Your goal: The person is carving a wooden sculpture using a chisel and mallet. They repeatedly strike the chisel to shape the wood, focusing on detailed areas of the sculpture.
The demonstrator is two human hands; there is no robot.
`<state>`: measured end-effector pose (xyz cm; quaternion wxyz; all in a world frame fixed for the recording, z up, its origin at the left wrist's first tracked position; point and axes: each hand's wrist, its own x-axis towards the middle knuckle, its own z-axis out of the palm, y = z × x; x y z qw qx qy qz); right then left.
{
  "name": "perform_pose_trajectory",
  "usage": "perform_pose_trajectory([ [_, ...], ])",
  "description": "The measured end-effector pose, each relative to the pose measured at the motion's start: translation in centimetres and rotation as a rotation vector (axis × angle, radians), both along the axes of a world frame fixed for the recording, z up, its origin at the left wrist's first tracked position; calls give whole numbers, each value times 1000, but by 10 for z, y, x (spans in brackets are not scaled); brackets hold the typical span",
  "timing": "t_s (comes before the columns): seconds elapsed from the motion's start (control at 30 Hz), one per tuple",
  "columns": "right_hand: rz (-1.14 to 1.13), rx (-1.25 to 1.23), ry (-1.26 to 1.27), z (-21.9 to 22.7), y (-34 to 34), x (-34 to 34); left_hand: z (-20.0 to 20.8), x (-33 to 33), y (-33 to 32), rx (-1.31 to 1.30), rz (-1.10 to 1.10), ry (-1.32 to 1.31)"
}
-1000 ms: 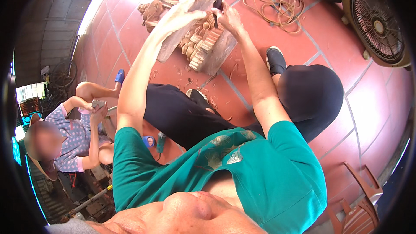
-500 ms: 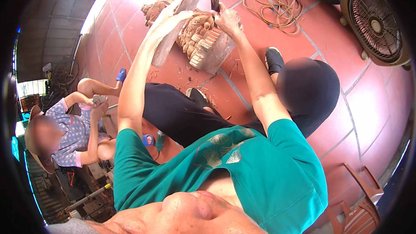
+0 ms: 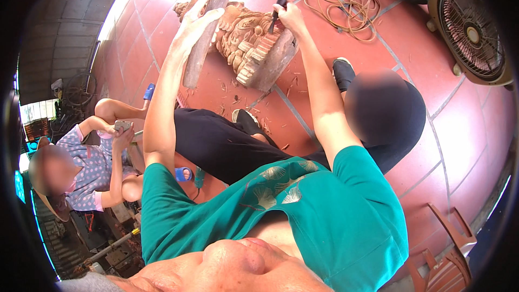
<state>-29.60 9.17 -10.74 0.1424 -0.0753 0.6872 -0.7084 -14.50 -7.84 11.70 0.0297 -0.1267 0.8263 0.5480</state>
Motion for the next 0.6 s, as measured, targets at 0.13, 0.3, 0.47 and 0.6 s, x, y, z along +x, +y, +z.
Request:
perform_pose_trajectory([
  [0.13, 14, 59, 68, 7, 5, 5, -7, 3, -6, -19, -69, 126],
  [0.3, 17, 246, 482, 20, 3, 35, -12, 4, -10, 6, -58, 122],
  [0.47, -45, -204, 7, 6, 21, 26, -7, 5, -8, -2, -66, 138],
  [0.6, -45, -161, 56, 7, 20, 30, -12, 5, -11, -61, -43, 130],
])
